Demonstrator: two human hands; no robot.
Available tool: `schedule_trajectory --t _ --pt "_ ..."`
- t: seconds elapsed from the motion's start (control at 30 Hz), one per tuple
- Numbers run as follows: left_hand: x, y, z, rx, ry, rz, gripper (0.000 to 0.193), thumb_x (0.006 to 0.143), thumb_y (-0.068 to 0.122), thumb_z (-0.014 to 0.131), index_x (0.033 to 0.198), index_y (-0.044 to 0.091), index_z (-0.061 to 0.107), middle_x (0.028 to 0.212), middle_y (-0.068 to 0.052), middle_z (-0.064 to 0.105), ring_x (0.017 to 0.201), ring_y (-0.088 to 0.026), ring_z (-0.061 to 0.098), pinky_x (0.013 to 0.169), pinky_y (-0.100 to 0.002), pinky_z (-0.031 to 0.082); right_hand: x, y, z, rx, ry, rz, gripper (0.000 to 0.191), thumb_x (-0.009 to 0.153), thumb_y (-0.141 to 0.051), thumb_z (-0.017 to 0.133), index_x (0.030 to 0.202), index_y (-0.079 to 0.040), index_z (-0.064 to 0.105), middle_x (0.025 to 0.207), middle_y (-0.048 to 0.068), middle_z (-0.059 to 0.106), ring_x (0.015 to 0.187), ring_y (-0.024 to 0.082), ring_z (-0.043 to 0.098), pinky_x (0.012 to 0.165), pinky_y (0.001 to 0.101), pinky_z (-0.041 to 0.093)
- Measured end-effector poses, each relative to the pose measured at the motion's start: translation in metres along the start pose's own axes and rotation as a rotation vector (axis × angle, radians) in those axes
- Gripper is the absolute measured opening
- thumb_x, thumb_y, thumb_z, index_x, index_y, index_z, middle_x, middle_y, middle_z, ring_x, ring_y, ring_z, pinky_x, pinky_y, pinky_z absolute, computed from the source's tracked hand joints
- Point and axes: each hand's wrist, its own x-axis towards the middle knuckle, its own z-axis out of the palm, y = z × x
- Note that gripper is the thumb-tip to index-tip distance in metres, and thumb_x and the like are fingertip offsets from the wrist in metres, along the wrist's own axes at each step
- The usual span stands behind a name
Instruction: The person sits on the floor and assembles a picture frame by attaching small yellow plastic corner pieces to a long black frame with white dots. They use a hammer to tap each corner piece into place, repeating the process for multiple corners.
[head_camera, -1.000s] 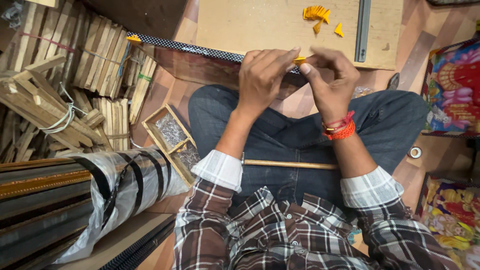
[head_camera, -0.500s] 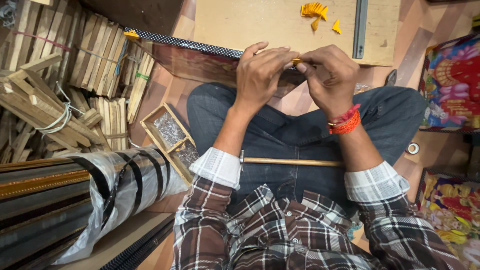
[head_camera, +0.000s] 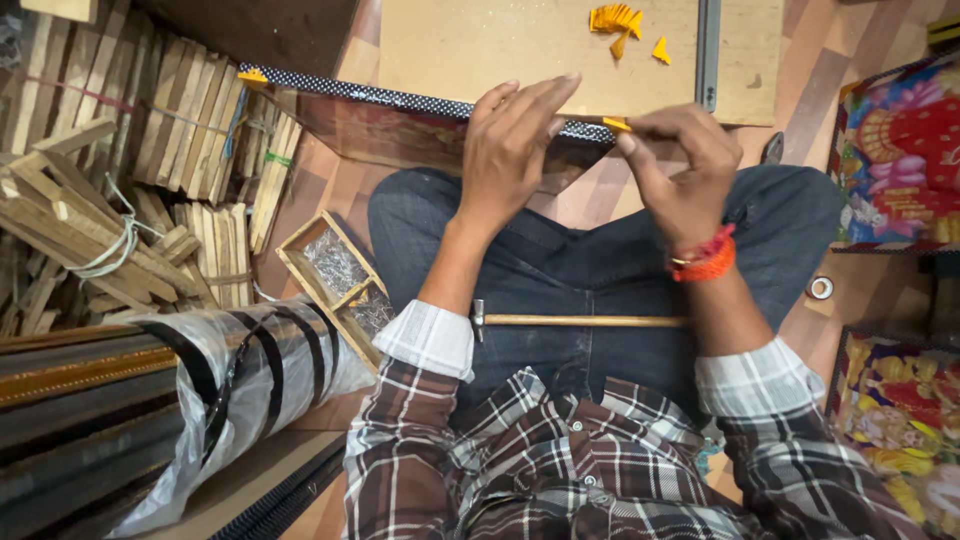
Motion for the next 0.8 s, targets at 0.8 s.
schedule_trajectory --t 0.8 --pt "-0.257 -0.170 -0.109 -0.028 0.163 -1.150 0.016 0.087 0.013 0.063 0.100 0.008 0.069 0.086 -0.009 0.075 0.077 -0.025 0.073 0.070 -0.039 0.058 0.011 0.052 -0.003 0.095 -0.216 -0.076 0.015 0.092 0.013 0.078 0.099 0.002 0.072 0.105 0.014 0.074 0.094 0.023 0.072 0.079 0.0287 0.056"
